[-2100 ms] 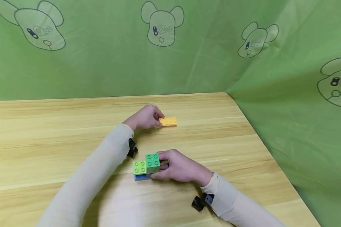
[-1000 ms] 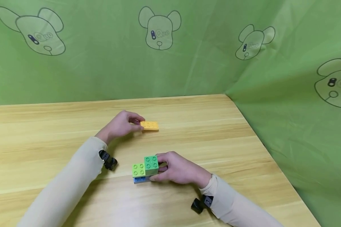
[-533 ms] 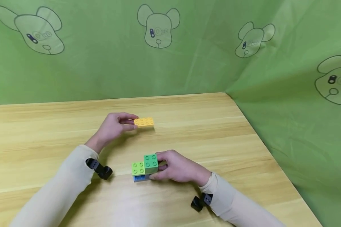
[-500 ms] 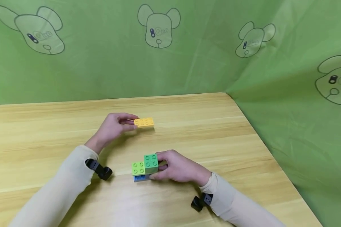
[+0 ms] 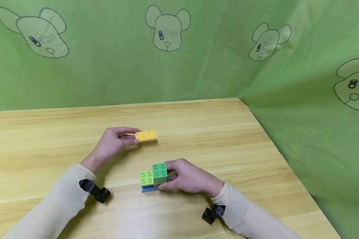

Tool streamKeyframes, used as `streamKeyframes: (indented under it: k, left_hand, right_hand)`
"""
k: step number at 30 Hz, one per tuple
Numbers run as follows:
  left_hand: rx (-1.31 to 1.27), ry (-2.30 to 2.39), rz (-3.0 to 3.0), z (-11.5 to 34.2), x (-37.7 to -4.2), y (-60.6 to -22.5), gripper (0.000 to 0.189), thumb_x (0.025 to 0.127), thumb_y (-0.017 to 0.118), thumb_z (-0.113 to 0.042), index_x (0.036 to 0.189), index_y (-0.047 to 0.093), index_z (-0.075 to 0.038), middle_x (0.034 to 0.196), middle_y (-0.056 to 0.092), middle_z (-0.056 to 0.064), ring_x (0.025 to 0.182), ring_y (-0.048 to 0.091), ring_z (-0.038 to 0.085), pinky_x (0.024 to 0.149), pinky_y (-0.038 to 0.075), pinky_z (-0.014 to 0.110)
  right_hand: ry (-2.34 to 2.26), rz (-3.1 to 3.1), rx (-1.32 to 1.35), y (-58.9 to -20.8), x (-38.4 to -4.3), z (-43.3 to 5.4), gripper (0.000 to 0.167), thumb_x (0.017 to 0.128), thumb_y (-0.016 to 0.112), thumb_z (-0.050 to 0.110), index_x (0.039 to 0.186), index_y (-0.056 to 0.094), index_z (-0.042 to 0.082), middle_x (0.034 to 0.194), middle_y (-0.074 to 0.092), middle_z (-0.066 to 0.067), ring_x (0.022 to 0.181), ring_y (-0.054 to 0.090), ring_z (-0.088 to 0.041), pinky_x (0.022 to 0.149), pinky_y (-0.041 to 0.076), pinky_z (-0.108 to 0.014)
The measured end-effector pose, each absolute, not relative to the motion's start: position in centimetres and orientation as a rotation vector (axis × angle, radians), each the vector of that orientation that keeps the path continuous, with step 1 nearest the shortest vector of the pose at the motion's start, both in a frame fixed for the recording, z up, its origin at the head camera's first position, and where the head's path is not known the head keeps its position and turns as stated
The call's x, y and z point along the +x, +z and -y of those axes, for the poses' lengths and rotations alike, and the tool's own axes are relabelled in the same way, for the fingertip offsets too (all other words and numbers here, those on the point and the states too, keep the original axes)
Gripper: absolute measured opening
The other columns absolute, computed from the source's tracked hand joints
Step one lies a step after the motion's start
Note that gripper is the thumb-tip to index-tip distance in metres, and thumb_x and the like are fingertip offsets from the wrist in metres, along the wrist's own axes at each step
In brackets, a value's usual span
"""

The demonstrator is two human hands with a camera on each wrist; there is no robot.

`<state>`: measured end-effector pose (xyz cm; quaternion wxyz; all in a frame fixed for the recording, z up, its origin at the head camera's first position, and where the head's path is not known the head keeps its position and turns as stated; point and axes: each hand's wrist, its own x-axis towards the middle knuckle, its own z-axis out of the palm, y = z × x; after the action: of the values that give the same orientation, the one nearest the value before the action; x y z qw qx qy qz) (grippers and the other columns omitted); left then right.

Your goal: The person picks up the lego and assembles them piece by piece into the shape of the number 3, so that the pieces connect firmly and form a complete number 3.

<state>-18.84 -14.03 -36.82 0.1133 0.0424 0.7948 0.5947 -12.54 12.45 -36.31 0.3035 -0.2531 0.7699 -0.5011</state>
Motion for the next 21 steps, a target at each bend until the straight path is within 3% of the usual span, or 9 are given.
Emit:
streamKeyframes:
  k: [21]
  left_hand:
    - [0.094, 1.729, -2.313, 15.3, -15.9, -37.3, 0.045, 0.086, 0.076, -0.011, 0.128, 0.063, -0.004, 0.112, 0.069, 0.013, 0.104, 0.066, 0.022, 0.085, 0.054, 0.025]
  right_hand:
    - [-1.34, -2.041, -0.662, -36.3, -12.4, -12.4, 0.032, 0.082, 0.079, 0.002, 0.111, 0.068, -0.003, 0.113, 0.065, -0.007, 0.102, 0.066, -0.015, 0.085, 0.054, -0.024]
